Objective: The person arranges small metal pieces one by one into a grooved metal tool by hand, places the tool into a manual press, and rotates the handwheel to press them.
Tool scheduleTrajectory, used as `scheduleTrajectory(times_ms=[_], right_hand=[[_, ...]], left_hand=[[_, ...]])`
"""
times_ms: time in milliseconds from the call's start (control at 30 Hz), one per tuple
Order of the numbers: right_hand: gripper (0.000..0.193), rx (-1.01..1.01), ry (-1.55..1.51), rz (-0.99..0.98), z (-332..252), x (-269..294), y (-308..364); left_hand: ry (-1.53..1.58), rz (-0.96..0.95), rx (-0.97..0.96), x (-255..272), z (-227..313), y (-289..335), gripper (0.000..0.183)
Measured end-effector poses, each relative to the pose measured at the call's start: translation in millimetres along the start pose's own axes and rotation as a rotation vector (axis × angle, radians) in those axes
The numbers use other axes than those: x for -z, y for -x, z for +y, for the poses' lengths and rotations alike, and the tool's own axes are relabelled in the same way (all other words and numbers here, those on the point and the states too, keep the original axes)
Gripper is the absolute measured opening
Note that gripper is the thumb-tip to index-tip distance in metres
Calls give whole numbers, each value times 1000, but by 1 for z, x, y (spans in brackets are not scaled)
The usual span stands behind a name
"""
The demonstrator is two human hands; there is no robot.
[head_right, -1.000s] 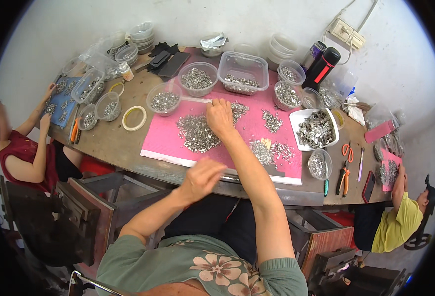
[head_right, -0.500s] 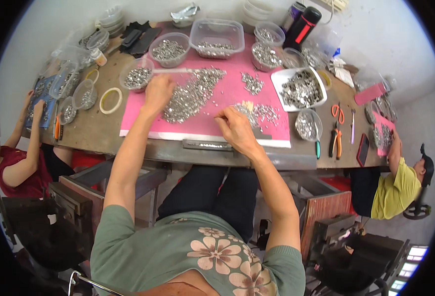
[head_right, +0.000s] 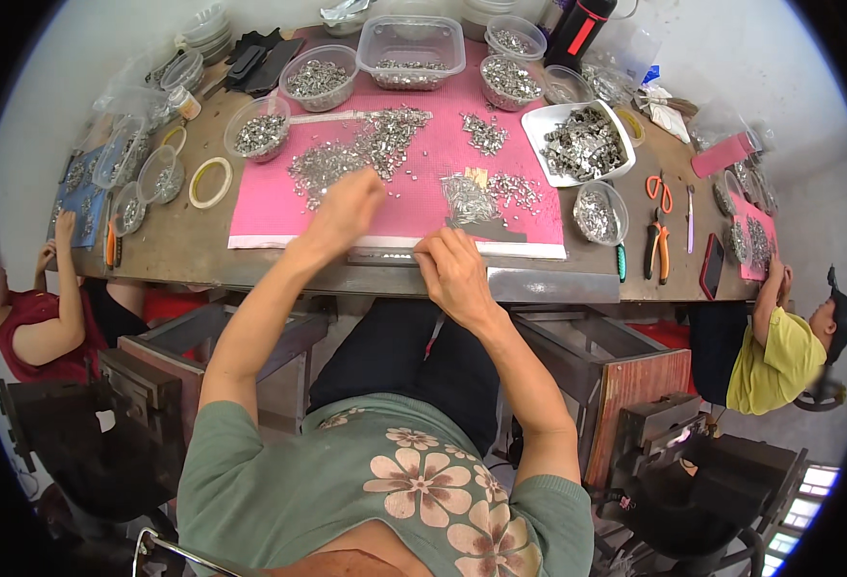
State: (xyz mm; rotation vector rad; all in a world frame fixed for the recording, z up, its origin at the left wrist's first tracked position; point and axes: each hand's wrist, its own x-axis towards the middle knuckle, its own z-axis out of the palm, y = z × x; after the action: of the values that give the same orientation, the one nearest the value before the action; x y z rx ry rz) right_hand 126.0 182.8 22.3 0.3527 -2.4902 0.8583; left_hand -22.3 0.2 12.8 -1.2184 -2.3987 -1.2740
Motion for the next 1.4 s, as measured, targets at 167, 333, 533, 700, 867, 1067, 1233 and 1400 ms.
scheduleTrajectory(times_ms=[167,333,533,700,867,1067,1233,1400], right_hand=[[14,67,78,-3,-7,-2,-4],[14,126,179,20,-9,-5,-2],[16,183,245,50,-5,-8,1],[21,250,178,-55,-6,8,-2],[22,-99,-48,160,6,19,12],[16,-351,-216,351,28,10,36],[17,-344,-235,380,31,3,37],[17,-323,-206,386,31,3,37]], left_hand=[[-98,-45,-111,-2,7,19,6],[-43,-48,-18,5,-1,17,9],[-123,-97,-28,4,3,19,8],[-228,-104,-76,4,13,21,6],[-140,-130,-31,1,16,25,6],[203,-69,76,-9,59,35,9],[129,-11,-33,-25,68,41,8],[70,3,11,-31,72,44,6]])
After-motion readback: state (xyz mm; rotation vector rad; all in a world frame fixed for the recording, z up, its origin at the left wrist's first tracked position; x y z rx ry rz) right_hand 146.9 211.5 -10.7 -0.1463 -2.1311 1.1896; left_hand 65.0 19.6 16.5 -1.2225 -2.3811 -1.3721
